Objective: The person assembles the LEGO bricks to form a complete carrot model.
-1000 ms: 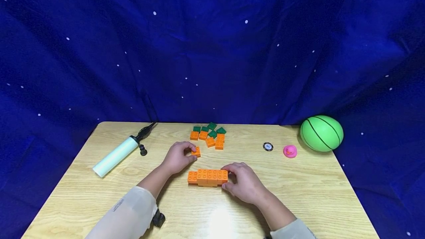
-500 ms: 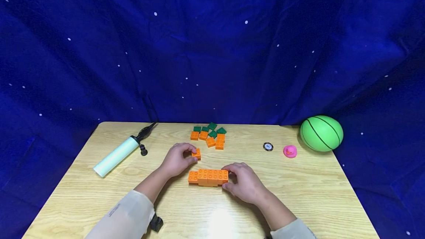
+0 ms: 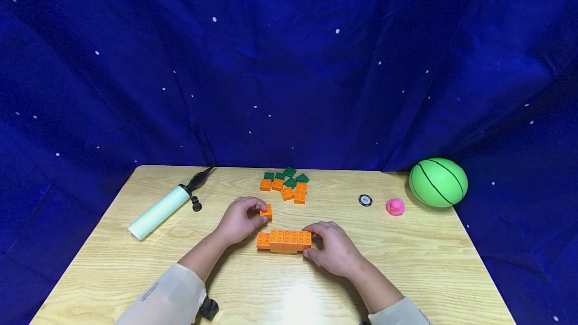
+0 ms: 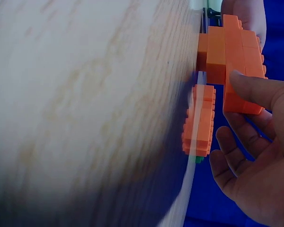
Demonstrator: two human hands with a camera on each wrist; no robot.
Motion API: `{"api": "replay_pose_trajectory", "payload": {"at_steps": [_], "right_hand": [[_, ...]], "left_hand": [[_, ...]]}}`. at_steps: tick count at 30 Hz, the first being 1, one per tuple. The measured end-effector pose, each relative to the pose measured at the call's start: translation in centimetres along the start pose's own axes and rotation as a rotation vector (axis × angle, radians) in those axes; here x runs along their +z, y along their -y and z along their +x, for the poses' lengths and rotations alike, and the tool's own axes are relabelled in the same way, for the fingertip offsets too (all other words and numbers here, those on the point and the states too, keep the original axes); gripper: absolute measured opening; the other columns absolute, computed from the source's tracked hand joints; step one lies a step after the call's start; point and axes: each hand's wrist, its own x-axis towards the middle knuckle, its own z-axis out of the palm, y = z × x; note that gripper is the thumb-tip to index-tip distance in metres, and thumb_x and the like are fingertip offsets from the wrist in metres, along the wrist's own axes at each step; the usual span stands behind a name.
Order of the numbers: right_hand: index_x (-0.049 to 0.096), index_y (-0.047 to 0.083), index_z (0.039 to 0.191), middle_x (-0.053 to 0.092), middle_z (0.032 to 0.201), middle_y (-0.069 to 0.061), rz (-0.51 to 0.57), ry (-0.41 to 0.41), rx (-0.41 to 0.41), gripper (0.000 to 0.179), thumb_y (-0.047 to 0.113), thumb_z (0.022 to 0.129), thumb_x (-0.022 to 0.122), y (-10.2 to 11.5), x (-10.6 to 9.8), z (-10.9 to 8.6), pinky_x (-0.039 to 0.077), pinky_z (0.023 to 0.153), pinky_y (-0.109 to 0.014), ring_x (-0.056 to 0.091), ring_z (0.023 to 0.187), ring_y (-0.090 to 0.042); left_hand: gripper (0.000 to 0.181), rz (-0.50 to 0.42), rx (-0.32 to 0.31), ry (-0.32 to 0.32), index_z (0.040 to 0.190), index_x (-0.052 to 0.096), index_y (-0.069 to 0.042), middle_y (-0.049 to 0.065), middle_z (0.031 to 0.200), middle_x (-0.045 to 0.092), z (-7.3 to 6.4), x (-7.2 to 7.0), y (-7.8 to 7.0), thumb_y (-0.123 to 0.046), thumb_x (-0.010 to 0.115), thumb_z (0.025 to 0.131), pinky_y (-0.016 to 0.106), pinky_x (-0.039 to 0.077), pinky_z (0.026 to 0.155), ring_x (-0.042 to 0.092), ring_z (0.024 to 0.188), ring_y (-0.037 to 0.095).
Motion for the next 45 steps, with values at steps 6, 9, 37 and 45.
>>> {"api": "replay_pose_trajectory", "payload": {"at_steps": [6, 9, 37, 45], "right_hand": [[0.073, 0.019, 0.122, 0.070, 0.120, 0.007, 0.012, 0.007, 0.017, 0.044, 0.017, 0.082, 0.090, 0.0, 0.0, 0.0, 0.047, 0.106, -0.048, 0.060, 0.122, -0.022], [0.073, 0.019, 0.122, 0.070, 0.120, 0.007, 0.009, 0.005, 0.007, 0.044, 0.017, 0.082, 0.089, 0.1, 0.0, 0.0, 0.047, 0.106, -0.049, 0.061, 0.121, -0.023], [0.073, 0.018, 0.122, 0.070, 0.123, 0.004, 0.013, 0.015, 0.021, 0.043, 0.016, 0.082, 0.089, 0.2, -0.2, 0.1, 0.048, 0.105, -0.048, 0.061, 0.121, -0.024], [0.073, 0.019, 0.122, 0.070, 0.122, 0.005, 0.013, 0.016, 0.020, 0.043, 0.016, 0.082, 0.089, 0.1, -0.2, 0.0, 0.048, 0.106, -0.049, 0.061, 0.121, -0.024]], "left_hand": [[0.018, -0.019, -0.016, 0.011, 0.099, 0.072, -0.026, -0.012, 0.108, 0.071, -0.6, -0.2, -0.3, -0.017, 0.084, 0.088, 0.041, 0.046, 0.092, 0.055, 0.102, 0.017], [0.018, -0.034, -0.011, 0.018, 0.100, 0.073, -0.026, -0.012, 0.111, 0.071, -0.9, -0.3, -0.4, -0.017, 0.084, 0.089, 0.042, 0.046, 0.092, 0.056, 0.103, 0.018], [0.027, -0.079, 0.036, 0.076, 0.111, 0.074, -0.031, -0.019, 0.120, 0.068, -3.6, -2.0, -2.2, -0.022, 0.085, 0.089, 0.035, 0.051, 0.084, 0.059, 0.109, 0.016], [0.026, -0.112, 0.040, 0.105, 0.111, 0.074, -0.029, -0.019, 0.117, 0.068, -4.3, -2.2, -2.3, -0.020, 0.084, 0.089, 0.039, 0.053, 0.083, 0.061, 0.106, 0.020]]}}
